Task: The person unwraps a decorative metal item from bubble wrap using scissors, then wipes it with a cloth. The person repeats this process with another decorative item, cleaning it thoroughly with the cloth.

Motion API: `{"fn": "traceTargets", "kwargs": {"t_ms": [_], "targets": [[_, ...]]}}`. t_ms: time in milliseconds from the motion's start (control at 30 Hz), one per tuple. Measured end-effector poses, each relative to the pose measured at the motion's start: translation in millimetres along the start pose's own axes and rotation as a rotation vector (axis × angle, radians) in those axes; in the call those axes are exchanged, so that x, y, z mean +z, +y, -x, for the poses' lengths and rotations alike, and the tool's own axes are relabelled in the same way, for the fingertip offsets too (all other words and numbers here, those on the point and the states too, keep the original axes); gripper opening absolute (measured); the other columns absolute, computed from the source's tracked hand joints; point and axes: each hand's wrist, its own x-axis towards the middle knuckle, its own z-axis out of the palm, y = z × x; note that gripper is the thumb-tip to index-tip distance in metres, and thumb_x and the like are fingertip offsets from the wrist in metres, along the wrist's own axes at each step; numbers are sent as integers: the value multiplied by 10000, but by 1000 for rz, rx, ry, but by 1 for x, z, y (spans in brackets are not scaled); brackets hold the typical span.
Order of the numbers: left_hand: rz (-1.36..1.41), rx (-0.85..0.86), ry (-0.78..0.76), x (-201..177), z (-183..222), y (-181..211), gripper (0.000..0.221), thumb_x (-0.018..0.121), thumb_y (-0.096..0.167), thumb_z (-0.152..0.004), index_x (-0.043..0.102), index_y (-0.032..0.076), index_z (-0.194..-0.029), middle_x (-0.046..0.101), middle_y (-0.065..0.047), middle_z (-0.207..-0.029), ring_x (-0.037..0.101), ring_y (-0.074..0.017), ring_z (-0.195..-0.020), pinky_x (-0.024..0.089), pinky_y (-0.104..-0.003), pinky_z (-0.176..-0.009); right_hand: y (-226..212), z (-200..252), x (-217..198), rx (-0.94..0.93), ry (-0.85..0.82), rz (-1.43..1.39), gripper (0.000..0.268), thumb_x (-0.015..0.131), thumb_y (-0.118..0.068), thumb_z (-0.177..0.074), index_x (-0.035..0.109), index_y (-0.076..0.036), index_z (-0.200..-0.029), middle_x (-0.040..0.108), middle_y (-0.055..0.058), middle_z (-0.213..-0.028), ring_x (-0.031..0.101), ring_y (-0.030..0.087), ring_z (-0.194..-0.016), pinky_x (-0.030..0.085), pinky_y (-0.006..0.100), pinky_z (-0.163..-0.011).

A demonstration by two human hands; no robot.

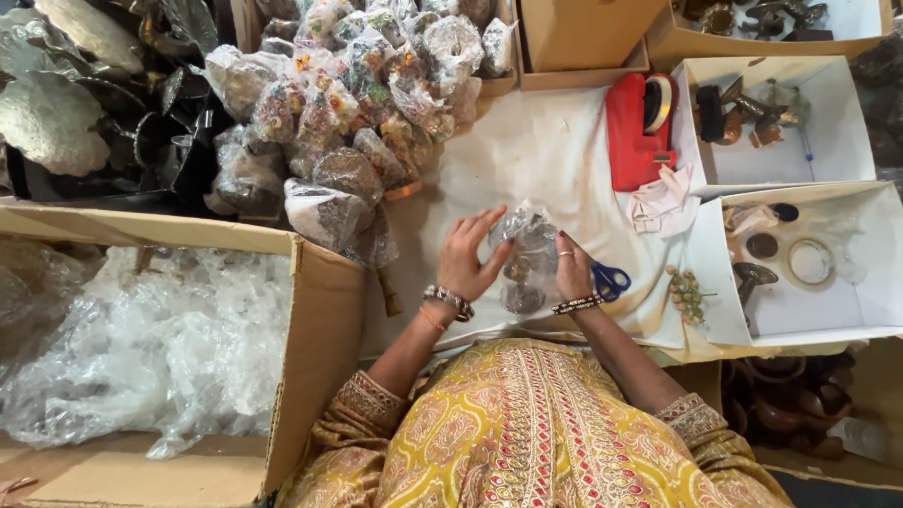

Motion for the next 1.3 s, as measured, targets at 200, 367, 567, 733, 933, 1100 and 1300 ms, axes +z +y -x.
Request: {"fn": "traceTargets", "kwargs": {"t_ms": [200,367,567,733,933,1100,1300], "targets": [[173,-267,-201,7,-22,-33,252,837,240,-791,794,99,-995,771,-89,-1017,723,-232,-942,561,-359,-808,-4,2,14,-20,-263,-135,564,474,-470,-1070,667,42,-1203,720,30,-1105,597,81,-1038,459,253,-940],[568,-568,-260,37,-10,-92,113,819,188,-834,768,92,-865,763,11,-803,668,-96,-736,524,-278,-660,6,4,15,-47,-300,-30,582,465,-513,-1083,692,21,-1130,647,-12,-927,528,66,-897,461,255,-829],[256,-538,-301,-2,-20,-46,139,773,292,-797,782,159,-837,751,-2,-857,652,-139,-802,520,-307,-693,3,13,16,28,-338,-24,595,450,-513,-1101,685,22,-991,527,-36,-761,448,77,-743,423,256,-695],[-169,-116,-283,-39,-34,2,246,777,426,-727,827,195,-796,717,-63,-1111,597,-243,-1094,503,-408,-842,-22,26,20,-62,-325,-29,516,461,-474,-1074,664,-2,-1023,510,-74,-750,432,44,-742,410,232,-666],[-55,-78,-368,-5,-18,-43,220,772,398,-759,807,181,-746,711,-60,-1089,620,-269,-1063,506,-418,-839,-20,31,17,-71,-332,72,500,457,-477,-1071,653,-19,-1030,469,-34,-713,421,61,-716,403,255,-640],[143,-477,-376,0,-17,-34,274,701,435,-879,749,165,-898,746,-55,-1042,683,-268,-843,525,-397,-781,-22,39,13,-172,-295,66,503,452,-481,-1089,593,-19,-947,448,-25,-723,421,67,-737,418,265,-666],[169,-289,-353,-23,-18,-23,352,803,486,-795,808,137,-839,733,-71,-1104,676,-236,-961,506,-395,-792,-1,36,5,-85,-249,44,502,466,-458,-1111,578,-4,-929,428,-32,-753,392,71,-751,393,274,-663]]}}
